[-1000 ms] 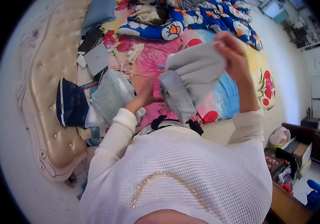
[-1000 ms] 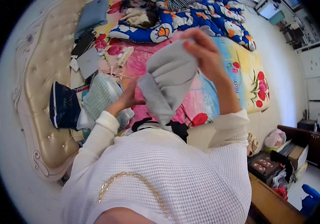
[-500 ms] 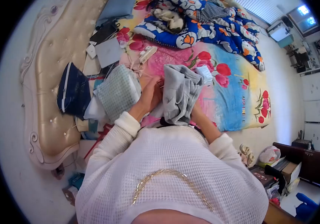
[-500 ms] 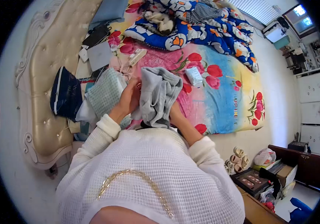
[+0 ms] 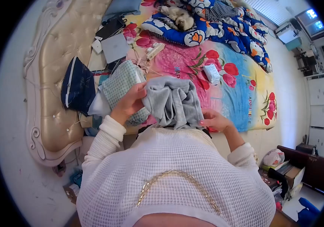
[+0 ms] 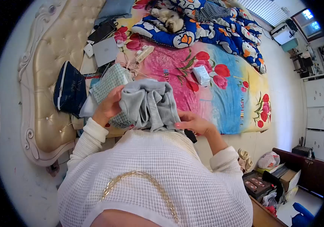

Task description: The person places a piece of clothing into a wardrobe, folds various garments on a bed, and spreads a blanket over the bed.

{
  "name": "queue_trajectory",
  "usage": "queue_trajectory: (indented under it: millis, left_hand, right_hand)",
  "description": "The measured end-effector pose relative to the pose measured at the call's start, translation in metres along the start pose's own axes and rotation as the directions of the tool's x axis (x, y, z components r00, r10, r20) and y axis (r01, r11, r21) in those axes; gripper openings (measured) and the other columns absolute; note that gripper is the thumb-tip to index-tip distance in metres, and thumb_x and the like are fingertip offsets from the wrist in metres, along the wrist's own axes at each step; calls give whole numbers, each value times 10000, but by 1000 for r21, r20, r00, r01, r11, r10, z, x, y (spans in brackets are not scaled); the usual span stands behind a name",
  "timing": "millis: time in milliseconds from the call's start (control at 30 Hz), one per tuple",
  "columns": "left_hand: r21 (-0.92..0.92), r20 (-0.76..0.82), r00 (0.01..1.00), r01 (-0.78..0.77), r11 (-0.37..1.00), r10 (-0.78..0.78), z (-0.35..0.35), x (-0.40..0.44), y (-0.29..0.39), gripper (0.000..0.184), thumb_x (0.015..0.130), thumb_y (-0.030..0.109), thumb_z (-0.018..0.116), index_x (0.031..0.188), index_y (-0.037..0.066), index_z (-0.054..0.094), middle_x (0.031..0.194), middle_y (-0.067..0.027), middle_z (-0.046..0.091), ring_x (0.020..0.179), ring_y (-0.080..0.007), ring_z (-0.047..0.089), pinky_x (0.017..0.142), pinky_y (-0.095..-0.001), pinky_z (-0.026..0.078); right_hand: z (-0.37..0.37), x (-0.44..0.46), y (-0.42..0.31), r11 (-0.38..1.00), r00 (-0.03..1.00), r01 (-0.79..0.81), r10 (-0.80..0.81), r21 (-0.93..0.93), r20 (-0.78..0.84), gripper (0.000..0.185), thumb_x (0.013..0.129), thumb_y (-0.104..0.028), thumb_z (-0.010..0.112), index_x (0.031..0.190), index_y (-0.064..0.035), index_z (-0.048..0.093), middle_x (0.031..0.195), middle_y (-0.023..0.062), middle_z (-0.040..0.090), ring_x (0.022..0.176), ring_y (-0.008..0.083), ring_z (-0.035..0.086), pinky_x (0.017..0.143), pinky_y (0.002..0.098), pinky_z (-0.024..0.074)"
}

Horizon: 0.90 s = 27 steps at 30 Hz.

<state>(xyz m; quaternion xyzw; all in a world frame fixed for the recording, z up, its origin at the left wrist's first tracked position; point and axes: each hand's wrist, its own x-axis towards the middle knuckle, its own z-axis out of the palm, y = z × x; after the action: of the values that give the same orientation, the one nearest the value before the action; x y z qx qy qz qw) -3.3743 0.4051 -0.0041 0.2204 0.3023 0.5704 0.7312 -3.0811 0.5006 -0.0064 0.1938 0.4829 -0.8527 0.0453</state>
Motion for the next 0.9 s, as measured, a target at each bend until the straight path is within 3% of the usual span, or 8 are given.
queue_trajectory:
  millis: [233, 400, 467, 633, 767, 800, 833, 900]
  left_hand:
    - [290, 4, 1000, 26, 957, -28, 9, -8, 13, 476, 669, 67, 685, 1097, -14, 493, 980, -25, 570, 886, -119, 546, 806, -243, 423]
    - [933, -270, 734, 360, -21, 624, -38, 19, 18, 257, 649, 7, 589, 881, 118, 589, 730, -146, 593, 727, -231, 597, 610, -328, 453]
    - [912, -176, 726, 375, -167, 665, -66, 41, 17, 234, 667, 20, 556, 865, 139, 599, 766, -170, 590, 765, -279, 592, 624, -377, 451]
    - [866, -319, 763, 476, -154, 562, -38, 80, 90, 259, 692, 22, 511, 918, 118, 593, 873, -140, 608, 818, -300, 588, 717, -388, 459]
    - [905, -95, 847, 293, -309, 524, -55, 59, 46, 290, 683, -13, 491, 940, 84, 583, 883, -157, 601, 850, -319, 570, 758, -406, 442]
    - [903, -13, 860, 229, -363, 510, -64, 50, 26, 300, 680, -24, 484, 947, 73, 580, 886, -162, 598, 860, -325, 563, 772, -412, 437]
    - [942, -79, 919, 196, -274, 387, -89, 28, -11, 279, 679, -21, 491, 922, 71, 592, 908, -173, 591, 900, -323, 548, 792, -411, 425]
    - [961, -149, 957, 199, -190, 250, -114, 0, -74, 247, 670, -21, 501, 876, 61, 610, 935, -186, 581, 921, -320, 539, 792, -399, 425]
  right_hand:
    - [-31, -1, 14, 998, 994, -65, 66, -13, 89, 635, 632, -136, 739, 1183, -24, 443, 1081, 72, 543, 938, 162, 510, 824, 286, 415]
    - [-66, 40, -2, 663, 654, -360, -323, -657, -684, 209, 606, -40, 601, 810, -32, 558, 822, 128, 563, 796, 213, 535, 653, 313, 427]
    - [-125, 64, -9, 244, 425, -464, -782, -851, -456, 87, 613, -48, 548, 683, -44, 497, 807, 154, 546, 731, 330, 538, 643, 390, 425]
    - [-89, 84, -135, 89, 611, -572, -617, -815, -496, 226, 658, -149, 582, 883, -150, 596, 885, 89, 594, 877, 286, 573, 706, 378, 446]
    - [-65, 64, -101, -154, 194, -290, -976, -945, 100, 271, 667, -4, 485, 912, -58, 586, 950, 120, 585, 876, 283, 565, 725, 365, 446]
    - [-73, 71, -55, -32, 594, -626, -667, -779, -450, 276, 669, -46, 494, 928, -55, 587, 962, 162, 571, 829, 293, 566, 702, 393, 449]
    - [-146, 63, 26, -497, 783, -490, -613, -716, -111, 259, 687, -92, 491, 925, -90, 595, 922, 207, 564, 756, 313, 581, 629, 448, 455]
    - [-114, 57, 42, -105, 764, -486, -532, -867, -364, 177, 673, -101, 482, 792, -63, 608, 750, 195, 579, 692, 336, 585, 614, 459, 452]
